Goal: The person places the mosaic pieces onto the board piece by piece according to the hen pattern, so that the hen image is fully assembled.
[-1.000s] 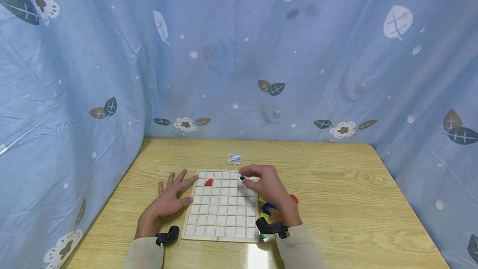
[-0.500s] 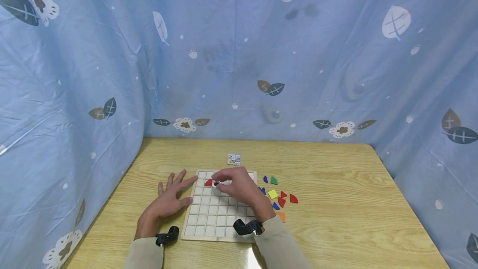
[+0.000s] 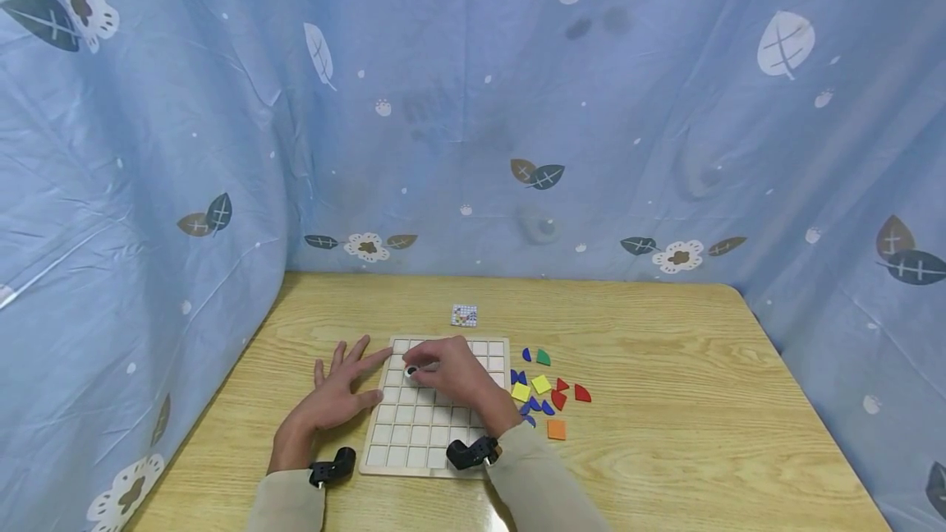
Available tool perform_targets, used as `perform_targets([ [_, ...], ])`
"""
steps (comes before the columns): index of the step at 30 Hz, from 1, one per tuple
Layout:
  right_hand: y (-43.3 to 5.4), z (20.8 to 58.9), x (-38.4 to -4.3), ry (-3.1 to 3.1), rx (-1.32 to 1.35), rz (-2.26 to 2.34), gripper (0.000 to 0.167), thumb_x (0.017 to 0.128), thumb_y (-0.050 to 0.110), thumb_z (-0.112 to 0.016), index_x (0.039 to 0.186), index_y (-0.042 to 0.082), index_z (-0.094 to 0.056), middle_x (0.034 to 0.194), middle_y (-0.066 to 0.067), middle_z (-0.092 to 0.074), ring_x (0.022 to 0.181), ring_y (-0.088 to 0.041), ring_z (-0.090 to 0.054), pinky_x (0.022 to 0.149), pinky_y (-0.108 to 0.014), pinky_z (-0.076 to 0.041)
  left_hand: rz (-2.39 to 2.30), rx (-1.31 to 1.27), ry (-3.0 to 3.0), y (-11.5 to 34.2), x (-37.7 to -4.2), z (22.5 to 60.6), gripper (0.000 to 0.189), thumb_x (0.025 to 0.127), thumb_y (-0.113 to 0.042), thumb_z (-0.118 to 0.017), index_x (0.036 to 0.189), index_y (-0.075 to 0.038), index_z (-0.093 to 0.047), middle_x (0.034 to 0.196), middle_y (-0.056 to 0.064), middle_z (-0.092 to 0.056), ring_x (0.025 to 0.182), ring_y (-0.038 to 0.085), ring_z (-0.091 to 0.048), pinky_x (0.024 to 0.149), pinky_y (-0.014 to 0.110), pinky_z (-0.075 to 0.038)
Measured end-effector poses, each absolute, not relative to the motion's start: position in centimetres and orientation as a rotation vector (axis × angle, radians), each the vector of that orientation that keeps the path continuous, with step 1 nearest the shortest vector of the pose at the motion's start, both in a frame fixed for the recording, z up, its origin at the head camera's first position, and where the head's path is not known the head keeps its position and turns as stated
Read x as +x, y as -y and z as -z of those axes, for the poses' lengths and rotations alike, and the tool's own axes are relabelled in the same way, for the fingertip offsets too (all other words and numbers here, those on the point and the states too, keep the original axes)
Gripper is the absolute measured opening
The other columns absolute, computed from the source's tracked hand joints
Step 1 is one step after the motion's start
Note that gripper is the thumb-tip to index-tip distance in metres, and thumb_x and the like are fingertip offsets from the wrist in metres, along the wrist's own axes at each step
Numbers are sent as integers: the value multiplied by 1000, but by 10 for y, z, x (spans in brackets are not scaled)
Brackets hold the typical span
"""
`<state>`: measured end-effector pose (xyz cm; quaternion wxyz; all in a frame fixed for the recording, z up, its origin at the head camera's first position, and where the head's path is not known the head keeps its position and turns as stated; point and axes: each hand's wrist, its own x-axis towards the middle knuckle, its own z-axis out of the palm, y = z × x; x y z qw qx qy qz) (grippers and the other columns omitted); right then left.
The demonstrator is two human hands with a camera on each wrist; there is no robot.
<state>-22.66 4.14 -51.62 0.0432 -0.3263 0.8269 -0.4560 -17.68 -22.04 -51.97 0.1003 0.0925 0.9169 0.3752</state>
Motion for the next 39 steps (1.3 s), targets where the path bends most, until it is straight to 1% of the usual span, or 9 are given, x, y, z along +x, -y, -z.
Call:
perform_targets([
  [4,-37,520,-227,-2528,-995,1381,22,98,4,-80,120,10,-83,116,-1,-84,110,-15,-80,100,-32,-64,-1111,269,-2711,220,-176,519,68,102,-16,-71,166,-25,-51,185,19,-10,168,51,16,122,78,25],
  [11,-33,525,-227,-2551,-1027,1342,23,96,5,-82,118,8,-83,113,-3,-84,106,-12,-80,97,-25,-63,-1128,273,-2705,219,-176,519,68,102,-14,-71,166,-24,-51,184,19,-9,168,51,16,122,78,25],
  [14,-32,525,-226,-2569,-1047,1324,23,96,6,-83,119,8,-83,114,-2,-84,106,-12,-80,97,-25,-63,-1123,273,-2707,219,-176,520,68,103,-14,-71,166,-24,-50,185,19,-9,168,51,16,122,78,25],
  [19,-34,523,-223,-2618,-1062,1278,24,96,7,-82,119,10,-84,115,0,-84,107,-11,-79,96,-29,-64,-1119,274,-2705,219,-176,520,68,102,-15,-71,166,-24,-51,185,19,-10,168,51,16,122,78,25],
  [23,-35,519,-220,-2583,-1057,1234,22,97,8,-82,118,13,-84,113,2,-85,104,-6,-78,94,-28,-63,-1118,272,-2707,220,-176,519,68,102,-16,-71,166,-25,-51,185,19,-9,168,50,16,122,78,25],
  [26,-36,517,-216,-2565,-1077,1215,22,96,8,-83,118,13,-84,112,1,-85,103,-7,-78,92,-27,-63,-1118,273,-2710,220,-176,518,69,101,-17,-72,166,-26,-51,185,19,-10,168,51,16,122,78,25],
  [29,-40,513,-211,-2589,-1108,1218,22,95,8,-84,117,11,-84,112,-2,-85,103,-14,-80,92,-32,-65,-1114,271,-2713,219,-176,518,69,101,-17,-72,166,-26,-51,185,19,-10,168,51,16,122,78,25],
  [35,-64,502,-196,-2508,-1039,1380,27,96,12,-84,124,9,-83,121,-4,-84,111,-26,-80,100,-46,-65,-1098,252,-2722,218,-176,519,69,100,-16,-72,165,-25,-52,185,19,-11,168,51,15,122,78,24],
  [39,-93,499,-184,-2484,-952,1474,30,97,16,-84,127,10,-82,123,-2,-83,114,-26,-80,102,-49,-64,-1110,246,-2720,218,-176,518,69,100,-15,-71,165,-23,-52,184,20,-10,168,51,15,122,77,25],
])
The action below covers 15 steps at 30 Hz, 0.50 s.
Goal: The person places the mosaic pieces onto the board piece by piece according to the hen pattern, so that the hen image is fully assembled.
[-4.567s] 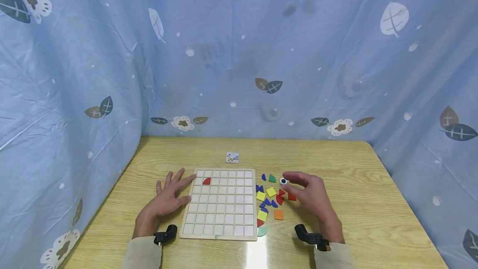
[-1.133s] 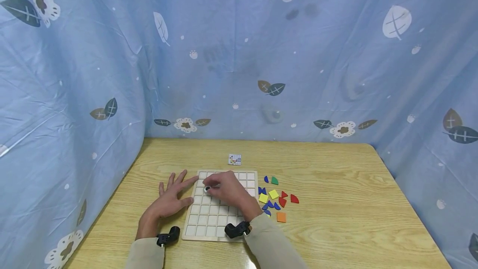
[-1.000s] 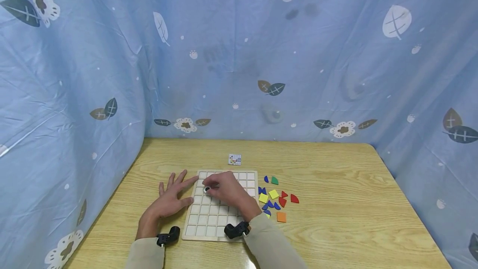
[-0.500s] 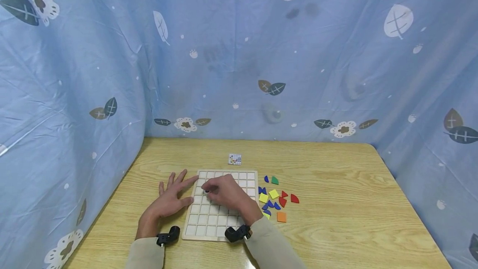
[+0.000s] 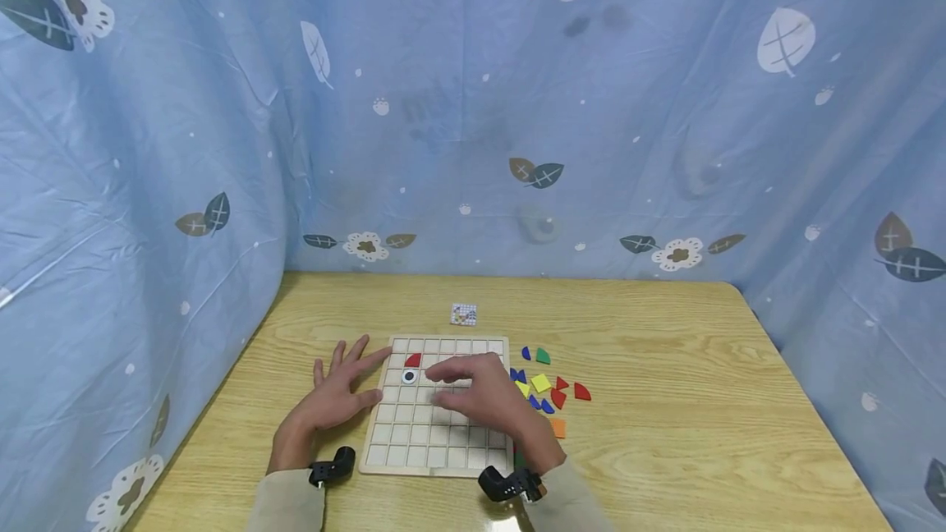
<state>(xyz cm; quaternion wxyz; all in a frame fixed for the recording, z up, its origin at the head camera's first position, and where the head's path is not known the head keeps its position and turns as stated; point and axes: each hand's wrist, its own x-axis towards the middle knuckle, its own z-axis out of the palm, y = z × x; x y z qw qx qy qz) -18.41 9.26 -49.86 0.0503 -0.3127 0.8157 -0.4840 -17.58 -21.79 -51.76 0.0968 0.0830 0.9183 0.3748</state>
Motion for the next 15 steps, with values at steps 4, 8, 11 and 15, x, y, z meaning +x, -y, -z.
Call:
perform_targets([
  [4,-128,497,-172,-2540,-849,1504,31,96,17,-85,127,11,-82,123,-2,-83,114,-27,-80,100,-50,-64,-1116,240,-2714,218,-176,516,69,100,-15,-71,166,-22,-51,184,19,-10,168,51,15,123,77,25],
  [8,-165,497,-161,-2654,-774,1489,32,95,18,-87,126,11,-82,124,0,-83,113,-26,-80,99,-49,-65,-1116,240,-2707,218,-176,516,70,100,-15,-71,166,-24,-51,184,19,-9,168,50,16,123,77,25],
  [11,-191,499,-153,-2735,-696,1475,33,93,21,-88,125,12,-83,124,3,-83,113,-21,-80,97,-44,-65,-1115,248,-2704,219,-176,517,70,100,-16,-71,167,-24,-50,185,19,-9,168,50,16,122,77,25],
  [15,-220,501,-141,-2772,-569,1486,33,92,22,-89,124,13,-84,120,2,-84,110,-17,-80,97,-36,-65,-1116,254,-2701,219,-176,518,70,101,-16,-71,167,-24,-50,185,19,-8,168,50,17,122,77,25],
])
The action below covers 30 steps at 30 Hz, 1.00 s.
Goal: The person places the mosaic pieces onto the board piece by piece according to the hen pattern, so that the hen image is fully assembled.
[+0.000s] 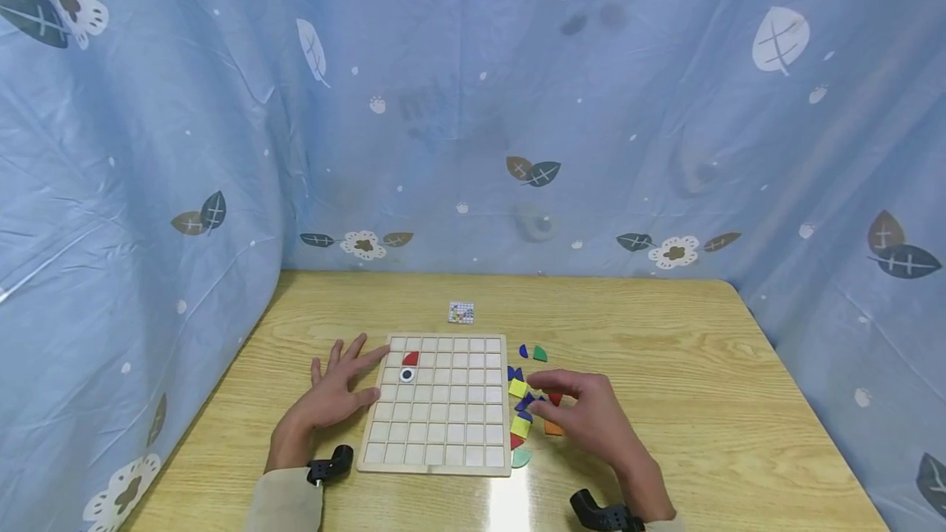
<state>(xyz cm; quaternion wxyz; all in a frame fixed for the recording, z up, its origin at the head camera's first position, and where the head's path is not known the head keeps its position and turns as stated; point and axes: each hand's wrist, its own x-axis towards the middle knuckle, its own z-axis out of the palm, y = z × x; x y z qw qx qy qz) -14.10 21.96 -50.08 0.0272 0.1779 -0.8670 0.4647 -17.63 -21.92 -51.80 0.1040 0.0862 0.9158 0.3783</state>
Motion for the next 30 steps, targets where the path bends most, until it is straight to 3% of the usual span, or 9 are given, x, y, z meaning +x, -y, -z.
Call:
perform_targets([
  [7,-254,508,-135,2690,379,-1345,33,93,17,-89,125,13,-82,116,2,-85,110,-15,-80,95,-28,-64,-1110,256,-2707,219,-177,518,71,100,-15,-70,167,-24,-49,185,19,-8,168,50,17,122,77,26],
  [17,-267,518,-156,2660,405,-1226,31,93,5,-86,123,11,-82,114,-4,-85,104,-16,-81,90,-18,-61,-1149,278,-2723,217,-176,516,69,98,-16,-72,165,-21,-53,183,24,-13,167,54,13,122,79,23],
  [23,-262,524,-172,2725,416,-1310,33,95,1,-83,126,9,-81,120,-6,-83,109,-23,-81,91,-19,-62,-1117,266,-2712,218,-177,518,70,101,-17,-70,167,-24,-49,184,20,-9,168,50,16,123,77,25],
  [30,-253,526,-183,2788,451,-1257,35,93,-5,-79,124,9,-82,121,-4,-83,115,-28,-80,94,-31,-65,-1123,267,-2715,218,-177,518,70,100,-15,-71,166,-22,-51,184,22,-11,168,52,15,122,78,24],
])
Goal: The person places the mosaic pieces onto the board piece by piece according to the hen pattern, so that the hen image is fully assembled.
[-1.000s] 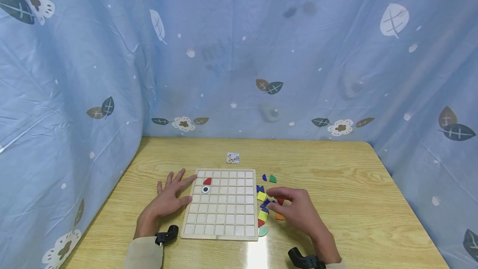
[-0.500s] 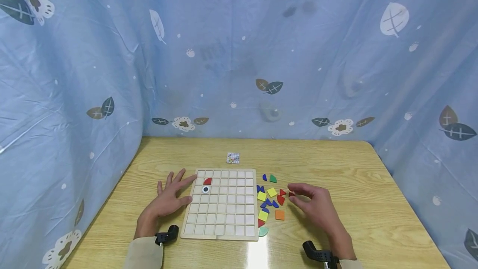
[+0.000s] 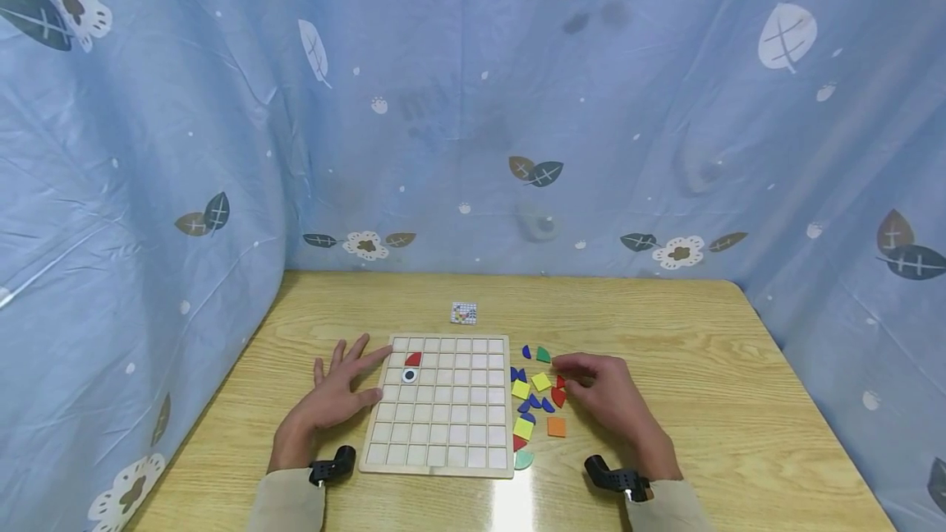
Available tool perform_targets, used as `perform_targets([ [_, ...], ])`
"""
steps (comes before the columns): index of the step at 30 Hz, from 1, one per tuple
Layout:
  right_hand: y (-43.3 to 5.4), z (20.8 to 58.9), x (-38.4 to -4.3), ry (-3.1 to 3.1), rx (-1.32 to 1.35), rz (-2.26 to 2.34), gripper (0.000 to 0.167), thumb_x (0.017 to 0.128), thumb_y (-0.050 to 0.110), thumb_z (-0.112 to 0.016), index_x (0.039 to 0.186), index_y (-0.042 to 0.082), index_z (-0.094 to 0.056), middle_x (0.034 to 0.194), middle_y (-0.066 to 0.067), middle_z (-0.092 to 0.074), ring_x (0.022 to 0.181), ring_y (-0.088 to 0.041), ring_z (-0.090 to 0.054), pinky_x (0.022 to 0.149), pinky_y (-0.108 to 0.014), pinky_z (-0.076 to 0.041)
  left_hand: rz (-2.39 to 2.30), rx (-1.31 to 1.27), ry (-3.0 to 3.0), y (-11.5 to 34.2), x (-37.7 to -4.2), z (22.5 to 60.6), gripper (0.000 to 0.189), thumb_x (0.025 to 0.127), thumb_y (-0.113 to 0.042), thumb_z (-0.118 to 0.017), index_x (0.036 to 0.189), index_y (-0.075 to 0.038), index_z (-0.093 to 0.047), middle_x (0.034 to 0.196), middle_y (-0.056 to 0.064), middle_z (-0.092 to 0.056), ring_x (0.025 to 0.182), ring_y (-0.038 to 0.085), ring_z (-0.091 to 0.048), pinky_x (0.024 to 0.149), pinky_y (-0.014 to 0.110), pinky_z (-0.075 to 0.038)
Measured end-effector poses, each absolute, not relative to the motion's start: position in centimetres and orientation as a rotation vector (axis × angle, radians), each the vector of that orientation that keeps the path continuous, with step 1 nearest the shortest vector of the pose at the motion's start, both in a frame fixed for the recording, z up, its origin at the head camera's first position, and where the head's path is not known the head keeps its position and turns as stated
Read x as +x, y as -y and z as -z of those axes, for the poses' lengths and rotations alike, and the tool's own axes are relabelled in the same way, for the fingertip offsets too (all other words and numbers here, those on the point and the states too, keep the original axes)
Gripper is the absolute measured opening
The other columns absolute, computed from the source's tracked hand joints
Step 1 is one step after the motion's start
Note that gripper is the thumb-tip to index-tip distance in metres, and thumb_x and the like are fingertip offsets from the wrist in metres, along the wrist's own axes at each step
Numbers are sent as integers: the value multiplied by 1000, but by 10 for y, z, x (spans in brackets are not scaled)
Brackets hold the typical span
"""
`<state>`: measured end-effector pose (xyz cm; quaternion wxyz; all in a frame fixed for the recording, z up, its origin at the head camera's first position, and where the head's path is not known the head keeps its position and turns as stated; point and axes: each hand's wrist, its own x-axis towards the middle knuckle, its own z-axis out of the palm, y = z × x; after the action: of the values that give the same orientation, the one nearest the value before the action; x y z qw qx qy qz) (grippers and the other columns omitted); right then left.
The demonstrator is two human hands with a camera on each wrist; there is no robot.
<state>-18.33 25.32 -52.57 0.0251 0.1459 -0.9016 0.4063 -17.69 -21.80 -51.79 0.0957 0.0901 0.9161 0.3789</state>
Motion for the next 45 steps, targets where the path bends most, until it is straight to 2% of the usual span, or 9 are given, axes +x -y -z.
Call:
perform_targets([
  [6,-251,523,-182,2812,460,-1247,34,94,-7,-77,122,10,-84,120,-4,-83,114,-28,-80,94,-35,-66,-1113,267,-2713,218,-177,517,70,100,-15,-70,167,-22,-50,184,21,-10,168,52,15,122,78,25],
  [12,-249,522,-177,2821,463,-1180,32,93,-5,-80,118,13,-85,117,-3,-84,112,-29,-80,92,-40,-67,-1120,265,-2710,219,-177,517,70,100,-16,-70,167,-22,-50,184,21,-9,168,52,15,122,78,25],
  [21,-249,526,-172,2818,443,-1091,32,91,-4,-81,118,14,-84,114,0,-84,107,-23,-80,92,-40,-67,-1122,251,-2715,218,-175,518,70,99,-16,-70,166,-23,-51,184,21,-10,168,52,14,123,77,24],
  [27,-252,527,-166,2827,389,-1047,31,90,-1,-85,117,16,-84,111,6,-84,102,-15,-79,92,-35,-67,-1129,254,-2710,218,-176,518,70,99,-16,-70,166,-22,-51,184,22,-10,168,52,14,122,78,24],
  [35,-254,525,-163,2810,390,-1099,32,92,-4,-82,119,12,-83,114,1,-84,107,-24,-80,92,-38,-67,-1123,257,-2707,219,-177,517,71,99,-17,-71,166,-23,-50,184,21,-10,168,52,15,122,79,25],
  [40,-251,520,-163,2775,389,-1121,31,91,-2,-85,119,11,-83,111,1,-84,104,-22,-81,92,-40,-67,-1125,266,-2706,219,-177,518,71,99,-17,-72,166,-23,-51,184,22,-10,168,53,15,121,79,24],
  [45,-237,510,-167,2652,501,-1135,29,89,1,-88,116,9,-84,109,1,-85,100,-21,-81,90,-42,-68,-1148,277,-2716,218,-176,516,70,98,-17,-72,165,-21,-52,183,24,-13,167,54,13,121,79,24],
])
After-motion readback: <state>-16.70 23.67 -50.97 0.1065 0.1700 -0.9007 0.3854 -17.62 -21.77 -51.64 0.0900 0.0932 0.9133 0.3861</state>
